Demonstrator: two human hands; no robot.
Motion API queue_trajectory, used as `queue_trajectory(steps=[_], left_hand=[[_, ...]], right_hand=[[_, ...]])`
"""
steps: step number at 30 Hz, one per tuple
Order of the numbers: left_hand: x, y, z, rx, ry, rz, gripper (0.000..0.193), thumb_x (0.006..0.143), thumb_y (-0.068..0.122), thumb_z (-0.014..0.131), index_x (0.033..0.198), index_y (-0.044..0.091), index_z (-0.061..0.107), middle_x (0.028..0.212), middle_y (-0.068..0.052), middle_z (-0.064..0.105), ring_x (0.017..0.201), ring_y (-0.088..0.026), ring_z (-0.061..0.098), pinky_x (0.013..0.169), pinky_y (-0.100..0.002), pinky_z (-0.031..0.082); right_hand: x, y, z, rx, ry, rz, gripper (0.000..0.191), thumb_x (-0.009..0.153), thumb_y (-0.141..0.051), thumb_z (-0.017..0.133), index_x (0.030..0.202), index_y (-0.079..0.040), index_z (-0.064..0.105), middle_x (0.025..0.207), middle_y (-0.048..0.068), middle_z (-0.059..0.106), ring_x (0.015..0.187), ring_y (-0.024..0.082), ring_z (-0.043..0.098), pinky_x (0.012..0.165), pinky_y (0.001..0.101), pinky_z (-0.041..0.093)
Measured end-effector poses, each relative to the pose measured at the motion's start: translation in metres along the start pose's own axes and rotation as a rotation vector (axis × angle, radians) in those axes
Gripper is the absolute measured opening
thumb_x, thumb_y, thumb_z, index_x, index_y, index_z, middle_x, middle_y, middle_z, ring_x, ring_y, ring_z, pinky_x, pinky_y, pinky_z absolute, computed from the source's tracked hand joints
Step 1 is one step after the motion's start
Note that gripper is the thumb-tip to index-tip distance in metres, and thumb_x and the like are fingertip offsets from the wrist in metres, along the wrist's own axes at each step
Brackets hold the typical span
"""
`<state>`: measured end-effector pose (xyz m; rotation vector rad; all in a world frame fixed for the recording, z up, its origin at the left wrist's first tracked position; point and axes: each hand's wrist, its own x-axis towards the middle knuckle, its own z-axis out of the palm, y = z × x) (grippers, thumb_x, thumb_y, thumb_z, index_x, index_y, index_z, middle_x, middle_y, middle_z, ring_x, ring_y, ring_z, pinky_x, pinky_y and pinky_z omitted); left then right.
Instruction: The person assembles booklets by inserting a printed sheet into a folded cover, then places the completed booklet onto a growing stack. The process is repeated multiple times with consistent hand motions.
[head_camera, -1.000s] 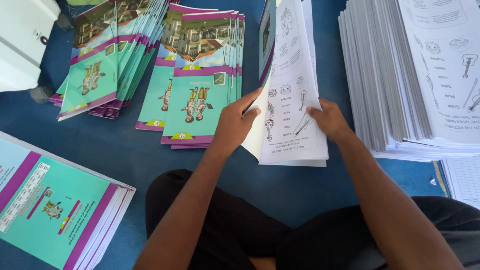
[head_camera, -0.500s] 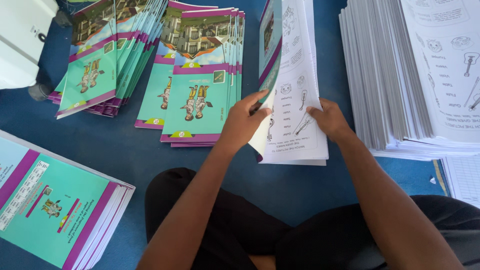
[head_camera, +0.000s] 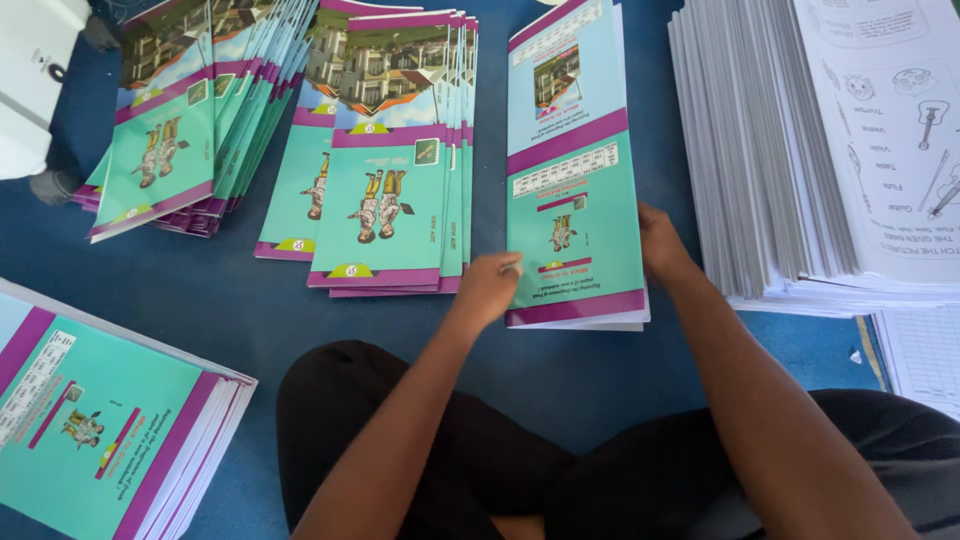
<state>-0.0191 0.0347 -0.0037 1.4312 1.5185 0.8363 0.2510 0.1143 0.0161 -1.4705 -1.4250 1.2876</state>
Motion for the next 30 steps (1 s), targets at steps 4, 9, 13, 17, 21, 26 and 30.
queue_trajectory(steps=[4, 9, 13, 17, 21, 26, 30], left_hand=[[-0.001, -0.032, 0.021, 0.196, 0.119, 0.132, 0.031, 0.089, 0.013, 0.067, 0.118, 0.007, 0.076, 0.109, -0.023, 0.073, 0.100, -0.037, 0.072, 0.090, -0.041, 0.056], [-0.002, -0.040, 0.027, 0.315, 0.096, 0.094, 0.033, 0.088, 0.012, 0.068, 0.121, 0.013, 0.075, 0.125, -0.017, 0.062, 0.109, -0.038, 0.061, 0.096, -0.046, 0.049], [-0.010, -0.031, 0.028, 0.408, 0.070, 0.135, 0.042, 0.089, 0.008, 0.064, 0.129, 0.017, 0.071, 0.134, -0.017, 0.056, 0.114, -0.040, 0.056, 0.099, -0.045, 0.050], [-0.022, -0.013, 0.022, 0.488, 0.030, 0.110, 0.045, 0.087, 0.010, 0.066, 0.132, 0.016, 0.067, 0.135, -0.016, 0.053, 0.117, -0.040, 0.053, 0.095, -0.047, 0.051], [-0.032, 0.002, 0.016, 0.567, 0.021, 0.149, 0.049, 0.085, 0.010, 0.068, 0.135, 0.012, 0.064, 0.134, -0.016, 0.052, 0.116, -0.038, 0.054, 0.091, -0.047, 0.053], [-0.030, -0.007, 0.019, 0.614, 0.057, 0.175, 0.049, 0.084, 0.007, 0.066, 0.132, 0.014, 0.067, 0.131, -0.014, 0.056, 0.114, -0.036, 0.056, 0.089, -0.047, 0.053], [-0.018, -0.030, 0.031, 0.477, 0.202, 0.263, 0.040, 0.087, 0.006, 0.065, 0.126, 0.014, 0.071, 0.123, -0.013, 0.062, 0.110, -0.035, 0.060, 0.093, -0.044, 0.053]], right_hand=[[0.002, 0.008, 0.001, 0.098, 0.020, 0.113, 0.043, 0.096, -0.007, 0.064, 0.138, 0.001, 0.058, 0.121, 0.018, 0.070, 0.099, 0.022, 0.070, 0.080, 0.0358, 0.060], [0.006, 0.018, 0.003, 0.116, 0.025, 0.156, 0.040, 0.096, -0.007, 0.064, 0.135, 0.000, 0.060, 0.119, 0.017, 0.070, 0.098, 0.023, 0.071, 0.079, 0.0366, 0.061], [0.012, 0.025, 0.004, 0.184, 0.023, 0.202, 0.039, 0.096, -0.006, 0.062, 0.135, 0.000, 0.062, 0.117, 0.017, 0.069, 0.095, 0.023, 0.070, 0.076, 0.0375, 0.062], [0.009, 0.020, 0.007, 0.231, 0.002, 0.313, 0.049, 0.101, -0.026, 0.055, 0.145, -0.004, 0.053, 0.130, 0.019, 0.065, 0.110, 0.027, 0.066, 0.091, 0.0430, 0.057], [0.001, 0.003, -0.001, 0.272, -0.008, 0.467, 0.077, 0.105, -0.060, 0.025, 0.155, -0.003, 0.041, 0.143, 0.023, 0.053, 0.127, 0.030, 0.054, 0.105, 0.0467, 0.046], [0.003, 0.010, -0.006, 0.322, -0.048, 0.423, 0.057, 0.104, -0.035, 0.050, 0.146, 0.002, 0.048, 0.135, 0.020, 0.061, 0.121, 0.029, 0.062, 0.101, 0.0438, 0.050], [0.004, 0.024, -0.004, 0.177, 0.060, 0.391, 0.042, 0.099, -0.013, 0.059, 0.136, 0.005, 0.057, 0.120, 0.021, 0.069, 0.107, 0.029, 0.069, 0.092, 0.0424, 0.058]])
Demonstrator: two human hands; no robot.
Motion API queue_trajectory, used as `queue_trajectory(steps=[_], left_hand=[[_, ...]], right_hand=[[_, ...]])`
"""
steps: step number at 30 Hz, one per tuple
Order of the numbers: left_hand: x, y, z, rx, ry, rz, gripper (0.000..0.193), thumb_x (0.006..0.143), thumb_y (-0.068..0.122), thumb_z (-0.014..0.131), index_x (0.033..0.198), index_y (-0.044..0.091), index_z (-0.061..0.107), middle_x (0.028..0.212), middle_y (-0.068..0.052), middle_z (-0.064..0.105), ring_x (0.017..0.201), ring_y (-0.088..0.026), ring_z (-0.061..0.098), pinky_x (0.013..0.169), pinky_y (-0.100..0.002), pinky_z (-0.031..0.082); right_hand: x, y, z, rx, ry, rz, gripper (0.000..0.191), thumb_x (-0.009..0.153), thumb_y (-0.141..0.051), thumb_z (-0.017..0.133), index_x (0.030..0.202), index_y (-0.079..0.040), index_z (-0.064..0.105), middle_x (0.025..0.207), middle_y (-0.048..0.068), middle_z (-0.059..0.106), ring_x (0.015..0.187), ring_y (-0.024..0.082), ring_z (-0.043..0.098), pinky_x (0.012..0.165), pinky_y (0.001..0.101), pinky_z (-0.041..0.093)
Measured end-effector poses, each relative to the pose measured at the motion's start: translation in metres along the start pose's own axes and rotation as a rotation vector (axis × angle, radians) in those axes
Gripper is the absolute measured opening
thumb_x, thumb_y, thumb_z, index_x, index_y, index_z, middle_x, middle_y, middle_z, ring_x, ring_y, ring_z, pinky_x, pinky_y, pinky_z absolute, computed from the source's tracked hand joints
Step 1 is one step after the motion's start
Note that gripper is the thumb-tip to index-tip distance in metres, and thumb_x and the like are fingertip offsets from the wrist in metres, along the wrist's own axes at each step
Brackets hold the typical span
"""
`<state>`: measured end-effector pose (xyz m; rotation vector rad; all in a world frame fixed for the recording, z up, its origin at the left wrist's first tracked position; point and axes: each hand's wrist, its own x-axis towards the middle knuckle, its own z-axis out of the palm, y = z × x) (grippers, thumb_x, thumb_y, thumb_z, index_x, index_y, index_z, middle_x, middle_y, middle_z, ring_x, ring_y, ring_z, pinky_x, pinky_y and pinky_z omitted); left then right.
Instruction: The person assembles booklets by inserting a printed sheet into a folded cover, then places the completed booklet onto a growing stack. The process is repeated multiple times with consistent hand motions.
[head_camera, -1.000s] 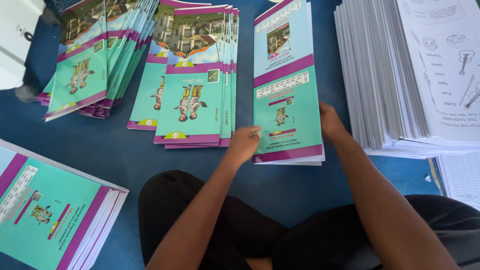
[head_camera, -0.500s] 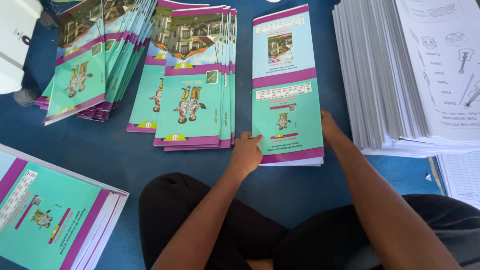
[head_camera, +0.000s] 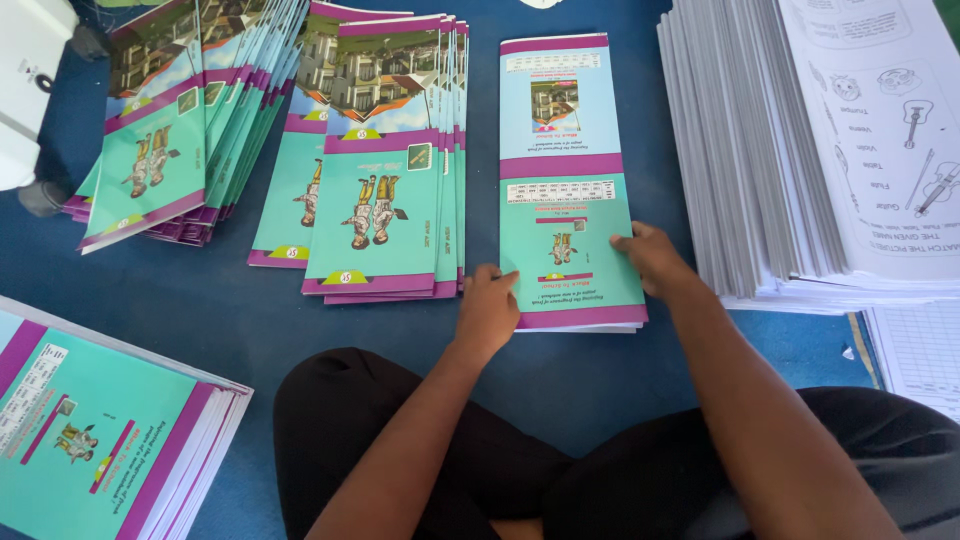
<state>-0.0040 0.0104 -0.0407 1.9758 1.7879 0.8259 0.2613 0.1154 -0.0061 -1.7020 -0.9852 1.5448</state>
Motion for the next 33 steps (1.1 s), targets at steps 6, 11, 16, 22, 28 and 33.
queue_trajectory(steps=[6, 11, 16, 22, 28, 33], left_hand=[[0.014, -0.012, 0.011, -0.647, 0.000, -0.370, 0.048, 0.091, 0.009, 0.062, 0.138, 0.000, 0.055, 0.117, -0.017, 0.069, 0.104, -0.027, 0.067, 0.092, -0.035, 0.051], [0.017, -0.005, -0.005, -1.110, -0.127, -0.505, 0.041, 0.100, 0.014, 0.058, 0.134, -0.007, 0.061, 0.119, -0.014, 0.071, 0.108, -0.019, 0.065, 0.094, -0.031, 0.050], [0.021, 0.003, -0.017, -1.294, -0.173, -0.664, 0.037, 0.097, 0.010, 0.058, 0.130, -0.007, 0.059, 0.115, -0.017, 0.071, 0.102, -0.022, 0.068, 0.088, -0.035, 0.055], [0.021, 0.012, -0.035, -1.370, -0.223, -0.797, 0.037, 0.098, 0.011, 0.058, 0.130, -0.005, 0.060, 0.114, -0.017, 0.069, 0.104, -0.025, 0.069, 0.089, -0.041, 0.059], [0.014, 0.025, -0.049, -1.306, -0.273, -0.741, 0.041, 0.097, 0.012, 0.056, 0.135, -0.004, 0.054, 0.117, -0.021, 0.068, 0.106, -0.028, 0.070, 0.089, -0.041, 0.059], [0.005, 0.030, -0.046, -1.224, -0.298, -0.650, 0.042, 0.097, 0.015, 0.055, 0.134, -0.006, 0.053, 0.115, -0.021, 0.067, 0.104, -0.027, 0.070, 0.086, -0.043, 0.059]], right_hand=[[0.003, 0.000, -0.006, 0.016, 0.008, 0.083, 0.041, 0.100, -0.011, 0.058, 0.137, 0.005, 0.056, 0.122, 0.022, 0.068, 0.107, 0.029, 0.070, 0.093, 0.0412, 0.059], [0.002, -0.003, -0.006, 0.125, -0.119, 0.124, 0.044, 0.100, -0.013, 0.056, 0.139, 0.007, 0.056, 0.126, 0.024, 0.067, 0.108, 0.029, 0.070, 0.094, 0.0424, 0.059], [-0.016, -0.017, 0.001, -0.117, 0.036, 0.086, 0.051, 0.093, -0.015, 0.065, 0.139, 0.007, 0.059, 0.124, 0.027, 0.069, 0.104, 0.035, 0.070, 0.088, 0.0465, 0.055], [-0.027, -0.038, 0.001, -0.147, 0.127, -0.036, 0.069, 0.087, -0.011, 0.074, 0.146, 0.007, 0.041, 0.123, 0.028, 0.064, 0.103, 0.033, 0.070, 0.092, 0.0430, 0.058], [-0.019, -0.036, 0.000, 0.085, -0.099, 0.146, 0.062, 0.094, -0.025, 0.069, 0.141, 0.011, 0.051, 0.122, 0.029, 0.068, 0.104, 0.033, 0.075, 0.088, 0.0450, 0.063], [-0.021, -0.037, -0.001, 0.050, -0.076, 0.057, 0.053, 0.090, -0.014, 0.068, 0.141, -0.005, 0.057, 0.123, 0.021, 0.069, 0.105, 0.031, 0.072, 0.085, 0.0480, 0.063]])
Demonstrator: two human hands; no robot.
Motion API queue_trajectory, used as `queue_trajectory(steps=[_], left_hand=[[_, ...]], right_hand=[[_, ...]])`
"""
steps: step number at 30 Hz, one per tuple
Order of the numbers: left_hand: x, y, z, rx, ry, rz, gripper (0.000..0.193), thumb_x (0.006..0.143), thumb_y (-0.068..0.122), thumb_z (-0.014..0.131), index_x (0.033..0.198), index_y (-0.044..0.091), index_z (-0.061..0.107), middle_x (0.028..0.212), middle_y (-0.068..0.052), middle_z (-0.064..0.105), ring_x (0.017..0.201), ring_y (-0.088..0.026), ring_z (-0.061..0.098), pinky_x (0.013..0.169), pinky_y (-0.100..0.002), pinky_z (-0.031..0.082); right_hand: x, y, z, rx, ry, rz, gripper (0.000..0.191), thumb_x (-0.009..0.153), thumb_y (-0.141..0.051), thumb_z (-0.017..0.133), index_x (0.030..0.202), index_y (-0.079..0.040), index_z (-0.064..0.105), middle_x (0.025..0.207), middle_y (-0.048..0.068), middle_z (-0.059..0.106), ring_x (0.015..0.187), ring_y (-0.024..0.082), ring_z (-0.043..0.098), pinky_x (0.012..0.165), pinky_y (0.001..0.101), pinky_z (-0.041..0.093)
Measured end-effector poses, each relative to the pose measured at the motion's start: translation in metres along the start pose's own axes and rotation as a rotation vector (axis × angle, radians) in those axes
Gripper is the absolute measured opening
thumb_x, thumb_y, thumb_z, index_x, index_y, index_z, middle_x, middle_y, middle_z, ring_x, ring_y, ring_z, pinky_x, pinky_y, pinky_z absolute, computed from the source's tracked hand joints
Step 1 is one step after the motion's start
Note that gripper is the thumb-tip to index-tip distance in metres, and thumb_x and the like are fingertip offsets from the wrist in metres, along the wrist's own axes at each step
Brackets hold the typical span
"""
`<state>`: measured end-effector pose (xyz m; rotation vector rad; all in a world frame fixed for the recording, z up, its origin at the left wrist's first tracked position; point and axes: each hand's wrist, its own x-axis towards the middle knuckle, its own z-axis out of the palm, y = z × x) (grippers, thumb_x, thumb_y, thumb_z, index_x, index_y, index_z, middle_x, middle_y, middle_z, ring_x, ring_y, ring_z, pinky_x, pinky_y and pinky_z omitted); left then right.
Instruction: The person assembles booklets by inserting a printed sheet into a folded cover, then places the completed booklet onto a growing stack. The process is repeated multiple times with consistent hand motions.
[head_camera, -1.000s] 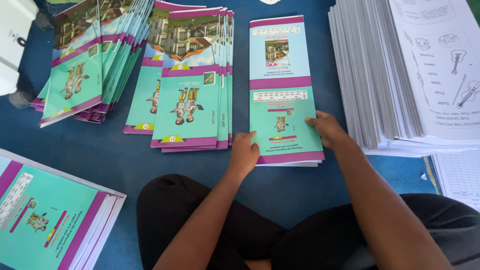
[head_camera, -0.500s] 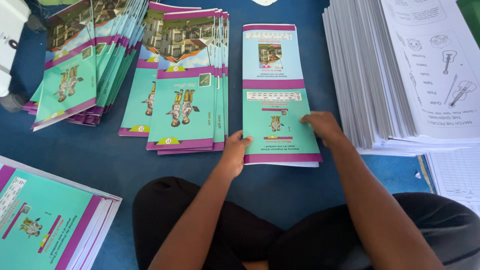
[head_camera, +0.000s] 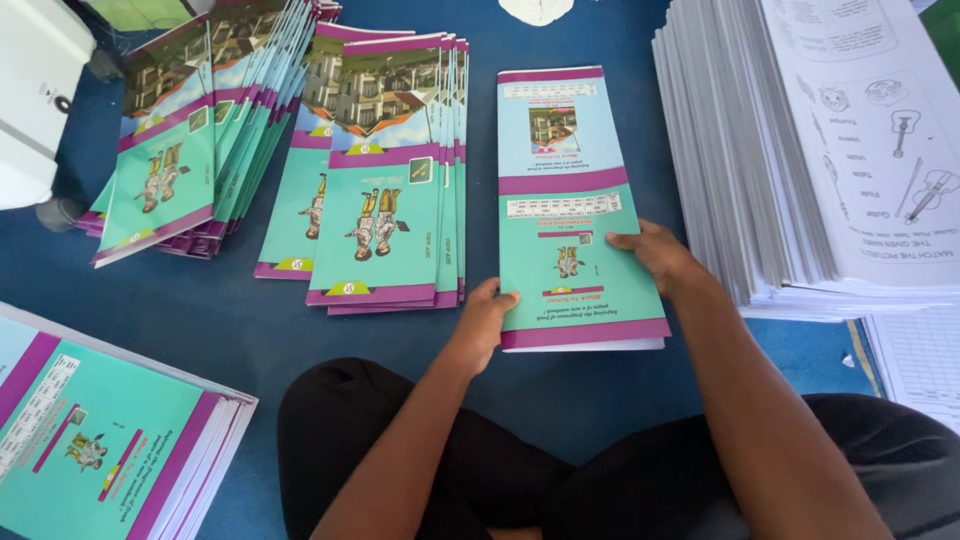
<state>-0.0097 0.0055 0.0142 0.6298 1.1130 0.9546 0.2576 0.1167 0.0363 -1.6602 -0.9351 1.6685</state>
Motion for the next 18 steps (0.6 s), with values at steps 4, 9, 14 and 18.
queue_trajectory(steps=[4, 9, 14, 18], left_hand=[[0.011, 0.002, -0.004, 0.024, -0.026, -0.027, 0.042, 0.097, 0.019, 0.055, 0.132, -0.004, 0.055, 0.113, -0.017, 0.068, 0.103, -0.025, 0.070, 0.086, -0.041, 0.060], [0.040, 0.024, -0.010, -0.102, -0.044, 0.092, 0.040, 0.100, 0.026, 0.058, 0.134, 0.005, 0.056, 0.113, -0.010, 0.068, 0.101, -0.022, 0.067, 0.083, -0.040, 0.057], [0.058, 0.085, -0.007, -0.131, -0.010, 0.216, 0.042, 0.098, 0.024, 0.060, 0.136, 0.008, 0.054, 0.119, -0.010, 0.068, 0.105, -0.022, 0.067, 0.084, -0.040, 0.057], [0.059, 0.146, -0.001, -0.085, 0.124, 0.196, 0.047, 0.095, 0.026, 0.061, 0.139, 0.018, 0.047, 0.124, -0.005, 0.065, 0.107, -0.018, 0.065, 0.084, -0.040, 0.054]], right_hand=[[-0.012, -0.011, 0.003, 0.046, 0.011, -0.097, 0.052, 0.090, -0.012, 0.068, 0.141, -0.008, 0.058, 0.124, 0.019, 0.070, 0.107, 0.030, 0.071, 0.088, 0.0485, 0.062], [-0.042, -0.029, 0.019, -0.064, 0.043, -0.181, 0.053, 0.090, -0.016, 0.070, 0.142, -0.012, 0.058, 0.126, 0.016, 0.070, 0.112, 0.027, 0.071, 0.094, 0.0446, 0.060], [-0.066, -0.052, 0.032, -0.094, 0.015, -0.280, 0.049, 0.089, -0.018, 0.069, 0.137, -0.015, 0.062, 0.123, 0.014, 0.072, 0.110, 0.027, 0.072, 0.091, 0.0437, 0.062], [-0.076, -0.066, 0.028, -0.096, -0.054, -0.458, 0.041, 0.090, -0.015, 0.069, 0.131, -0.013, 0.067, 0.117, 0.011, 0.076, 0.105, 0.024, 0.072, 0.088, 0.0427, 0.061]])
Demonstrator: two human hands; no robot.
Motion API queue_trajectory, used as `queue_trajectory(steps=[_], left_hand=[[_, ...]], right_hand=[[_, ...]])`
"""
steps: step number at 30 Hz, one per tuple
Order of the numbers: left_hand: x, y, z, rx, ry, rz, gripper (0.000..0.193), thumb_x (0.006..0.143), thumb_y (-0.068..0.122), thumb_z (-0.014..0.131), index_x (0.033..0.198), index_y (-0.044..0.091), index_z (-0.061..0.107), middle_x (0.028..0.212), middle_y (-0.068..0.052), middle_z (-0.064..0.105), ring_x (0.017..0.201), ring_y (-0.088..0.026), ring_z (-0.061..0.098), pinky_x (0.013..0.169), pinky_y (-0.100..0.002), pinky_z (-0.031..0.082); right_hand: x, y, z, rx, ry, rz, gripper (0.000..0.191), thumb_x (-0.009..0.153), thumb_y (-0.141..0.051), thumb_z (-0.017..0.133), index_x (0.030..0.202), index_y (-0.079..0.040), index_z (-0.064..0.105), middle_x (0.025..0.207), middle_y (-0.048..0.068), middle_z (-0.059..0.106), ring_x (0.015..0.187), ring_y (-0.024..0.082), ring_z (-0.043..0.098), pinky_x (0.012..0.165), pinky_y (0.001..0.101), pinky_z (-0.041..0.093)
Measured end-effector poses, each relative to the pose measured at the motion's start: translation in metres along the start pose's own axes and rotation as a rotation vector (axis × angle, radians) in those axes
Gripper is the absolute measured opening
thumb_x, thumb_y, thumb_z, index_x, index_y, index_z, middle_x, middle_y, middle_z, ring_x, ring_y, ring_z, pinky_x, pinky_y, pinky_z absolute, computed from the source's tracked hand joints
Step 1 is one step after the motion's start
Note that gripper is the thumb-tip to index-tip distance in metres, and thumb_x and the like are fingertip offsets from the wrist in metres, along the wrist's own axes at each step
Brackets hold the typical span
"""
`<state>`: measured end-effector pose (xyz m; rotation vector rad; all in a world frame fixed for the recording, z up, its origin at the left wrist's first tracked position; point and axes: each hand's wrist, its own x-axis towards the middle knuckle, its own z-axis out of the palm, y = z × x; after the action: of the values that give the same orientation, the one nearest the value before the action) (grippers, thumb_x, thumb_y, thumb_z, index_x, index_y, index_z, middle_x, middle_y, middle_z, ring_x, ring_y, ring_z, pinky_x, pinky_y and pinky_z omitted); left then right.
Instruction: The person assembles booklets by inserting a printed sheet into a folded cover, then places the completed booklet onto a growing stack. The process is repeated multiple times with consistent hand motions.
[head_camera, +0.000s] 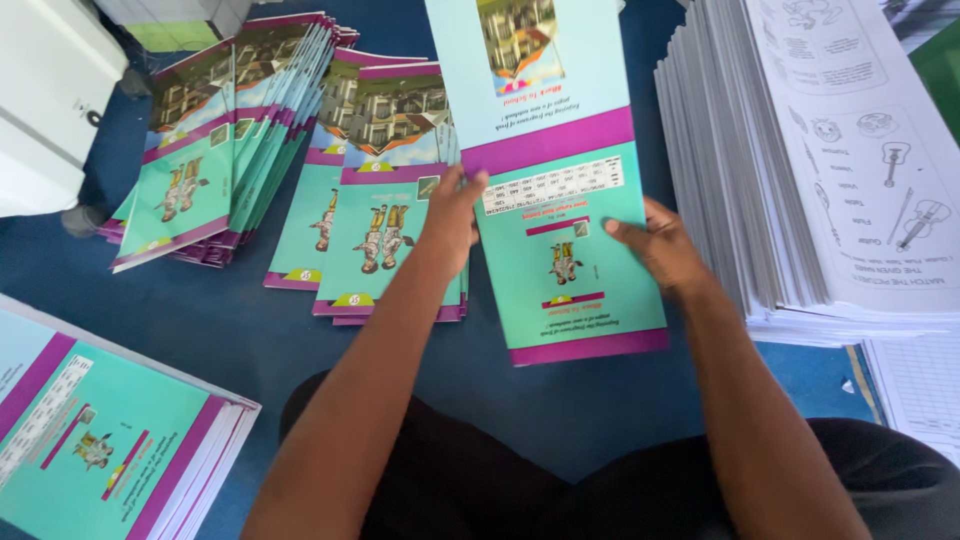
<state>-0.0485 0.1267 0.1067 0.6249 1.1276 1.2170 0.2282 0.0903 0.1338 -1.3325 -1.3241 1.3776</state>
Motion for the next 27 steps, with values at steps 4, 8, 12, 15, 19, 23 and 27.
queue_trajectory(steps=[4, 8, 12, 15, 19, 23, 27], left_hand=[[0.005, 0.032, 0.013, 0.006, -0.075, 0.250, 0.042, 0.097, 0.016, 0.067, 0.137, 0.007, 0.058, 0.122, -0.007, 0.064, 0.110, -0.017, 0.064, 0.093, -0.037, 0.056], [-0.003, 0.034, 0.030, -0.019, -0.080, 0.416, 0.032, 0.097, 0.007, 0.066, 0.129, 0.002, 0.065, 0.115, -0.009, 0.072, 0.102, -0.018, 0.067, 0.092, -0.035, 0.055], [-0.025, 0.026, 0.046, -0.013, -0.129, 0.538, 0.030, 0.098, 0.006, 0.064, 0.128, 0.002, 0.063, 0.114, -0.008, 0.072, 0.102, -0.014, 0.066, 0.092, -0.033, 0.055], [-0.042, 0.025, 0.055, 0.051, -0.130, 0.647, 0.028, 0.101, 0.009, 0.064, 0.128, 0.001, 0.063, 0.114, -0.008, 0.073, 0.103, -0.012, 0.066, 0.092, -0.031, 0.055], [-0.057, 0.023, 0.062, 0.110, -0.124, 0.777, 0.027, 0.104, 0.010, 0.064, 0.129, -0.001, 0.063, 0.115, -0.008, 0.072, 0.105, -0.011, 0.064, 0.093, -0.029, 0.053], [-0.063, 0.019, 0.062, 0.085, -0.156, 0.817, 0.027, 0.106, 0.012, 0.062, 0.129, -0.001, 0.062, 0.116, -0.008, 0.072, 0.107, -0.011, 0.064, 0.095, -0.030, 0.053], [-0.062, 0.010, 0.052, 0.072, -0.180, 0.793, 0.030, 0.105, 0.013, 0.062, 0.131, -0.001, 0.060, 0.118, -0.009, 0.071, 0.108, -0.011, 0.064, 0.095, -0.030, 0.053]], right_hand=[[0.001, -0.009, -0.005, -0.008, -0.032, -0.116, 0.035, 0.091, -0.012, 0.072, 0.126, -0.011, 0.069, 0.115, 0.009, 0.076, 0.104, 0.020, 0.071, 0.090, 0.0396, 0.060], [0.006, -0.014, -0.006, -0.115, 0.024, -0.150, 0.039, 0.088, -0.003, 0.071, 0.127, -0.006, 0.066, 0.117, 0.011, 0.074, 0.106, 0.022, 0.072, 0.092, 0.0377, 0.059], [0.004, -0.018, -0.009, -0.123, 0.051, -0.311, 0.048, 0.086, 0.006, 0.070, 0.133, 0.000, 0.056, 0.120, 0.014, 0.069, 0.110, 0.023, 0.068, 0.097, 0.0366, 0.054], [0.004, -0.024, -0.011, -0.013, 0.086, -0.375, 0.048, 0.090, 0.007, 0.066, 0.136, 0.000, 0.053, 0.122, 0.012, 0.069, 0.112, 0.021, 0.067, 0.099, 0.0361, 0.054], [0.003, -0.027, -0.010, -0.045, 0.153, -0.554, 0.048, 0.094, 0.010, 0.064, 0.139, 0.001, 0.049, 0.128, 0.012, 0.065, 0.120, 0.020, 0.063, 0.106, 0.0343, 0.050], [0.005, -0.019, -0.008, -0.029, 0.162, -0.621, 0.049, 0.096, 0.011, 0.062, 0.140, 0.000, 0.046, 0.132, 0.012, 0.063, 0.124, 0.020, 0.061, 0.109, 0.0337, 0.048], [0.012, -0.006, -0.004, -0.034, 0.152, -0.609, 0.051, 0.094, 0.011, 0.062, 0.140, -0.002, 0.046, 0.131, 0.012, 0.061, 0.124, 0.020, 0.060, 0.108, 0.0351, 0.048]])
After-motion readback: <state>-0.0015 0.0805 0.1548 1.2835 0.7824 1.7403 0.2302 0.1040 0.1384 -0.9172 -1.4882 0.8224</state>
